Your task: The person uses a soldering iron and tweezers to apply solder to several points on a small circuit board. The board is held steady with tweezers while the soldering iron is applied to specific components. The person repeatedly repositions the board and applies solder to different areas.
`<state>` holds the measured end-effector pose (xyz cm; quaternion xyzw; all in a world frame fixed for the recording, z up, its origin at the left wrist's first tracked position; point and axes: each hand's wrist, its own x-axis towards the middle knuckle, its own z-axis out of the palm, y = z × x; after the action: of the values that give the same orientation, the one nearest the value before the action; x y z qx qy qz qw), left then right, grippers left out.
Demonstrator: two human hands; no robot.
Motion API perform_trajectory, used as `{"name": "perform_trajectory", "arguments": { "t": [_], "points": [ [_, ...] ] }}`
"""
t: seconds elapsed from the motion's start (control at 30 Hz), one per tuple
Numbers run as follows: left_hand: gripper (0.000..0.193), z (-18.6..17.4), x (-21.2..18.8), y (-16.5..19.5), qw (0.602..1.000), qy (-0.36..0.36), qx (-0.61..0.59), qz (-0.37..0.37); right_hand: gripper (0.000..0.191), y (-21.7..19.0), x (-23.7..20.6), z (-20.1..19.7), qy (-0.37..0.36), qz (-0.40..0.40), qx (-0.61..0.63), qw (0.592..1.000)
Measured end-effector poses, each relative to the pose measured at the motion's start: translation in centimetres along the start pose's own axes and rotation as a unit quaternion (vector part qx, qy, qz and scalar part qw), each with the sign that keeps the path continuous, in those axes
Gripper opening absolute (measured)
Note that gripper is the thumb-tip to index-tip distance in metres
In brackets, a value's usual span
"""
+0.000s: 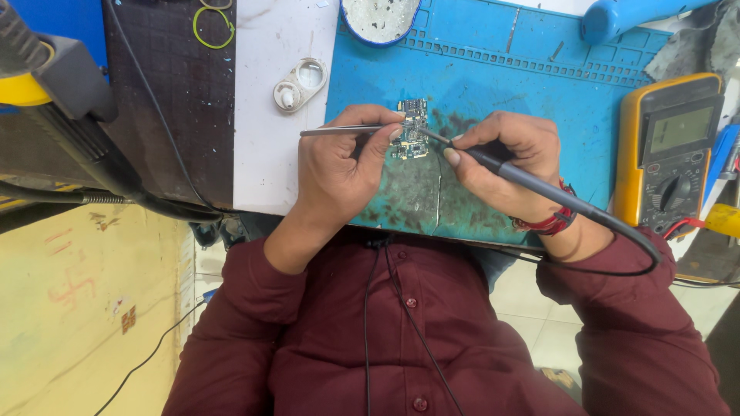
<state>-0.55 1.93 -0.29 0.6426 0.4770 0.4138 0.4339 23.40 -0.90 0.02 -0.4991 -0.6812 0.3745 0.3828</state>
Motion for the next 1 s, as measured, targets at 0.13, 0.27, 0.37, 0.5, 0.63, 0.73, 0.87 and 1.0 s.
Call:
{"name": "perform_trajectory", "arguments": {
  "t": [0.13,0.27,0.37,0.5,0.63,0.73,0.87,1.0],
  "points": [
    [0.007,0.02,-0.01,0.01,1.0,-0.001,-0.004,0.001,0.012,-0.04,0.04,-0.05,-0.001,0.001,0.002,1.0],
    [0.008,-0.01,0.01,-0.02,1.0,-0.002,-0.007,-0.004,0.012,-0.08,0.08,-0.06,-0.001,-0.004,0.0,1.0],
    [0.008,-0.01,-0.03,0.02,1.0,0.0,-0.005,0.003,0.011,-0.13,0.01,-0.07,-0.004,0.004,0.003,1.0],
    [0.008,-0.05,-0.06,0.05,1.0,-0.002,-0.003,-0.002,0.012,-0.08,0.03,-0.04,-0.001,-0.003,-0.007,1.0],
    [0.008,-0.04,-0.05,0.06,1.0,-0.002,-0.008,0.003,0.012,-0.03,0.04,-0.13,-0.005,-0.008,-0.002,1.0],
    [0.007,-0.06,-0.03,0.08,1.0,0.0,-0.006,0.005,0.013,-0.01,0.04,-0.11,-0.003,-0.007,-0.001,1.0],
    [0.007,-0.01,0.0,0.07,1.0,-0.002,-0.001,-0.009,0.012,-0.05,0.04,-0.12,-0.006,-0.01,-0.006,1.0],
    [0.007,-0.04,-0.02,0.01,1.0,-0.001,0.0,0.004,0.012,-0.15,0.03,-0.14,-0.005,-0.005,-0.002,1.0]
  ]
}}
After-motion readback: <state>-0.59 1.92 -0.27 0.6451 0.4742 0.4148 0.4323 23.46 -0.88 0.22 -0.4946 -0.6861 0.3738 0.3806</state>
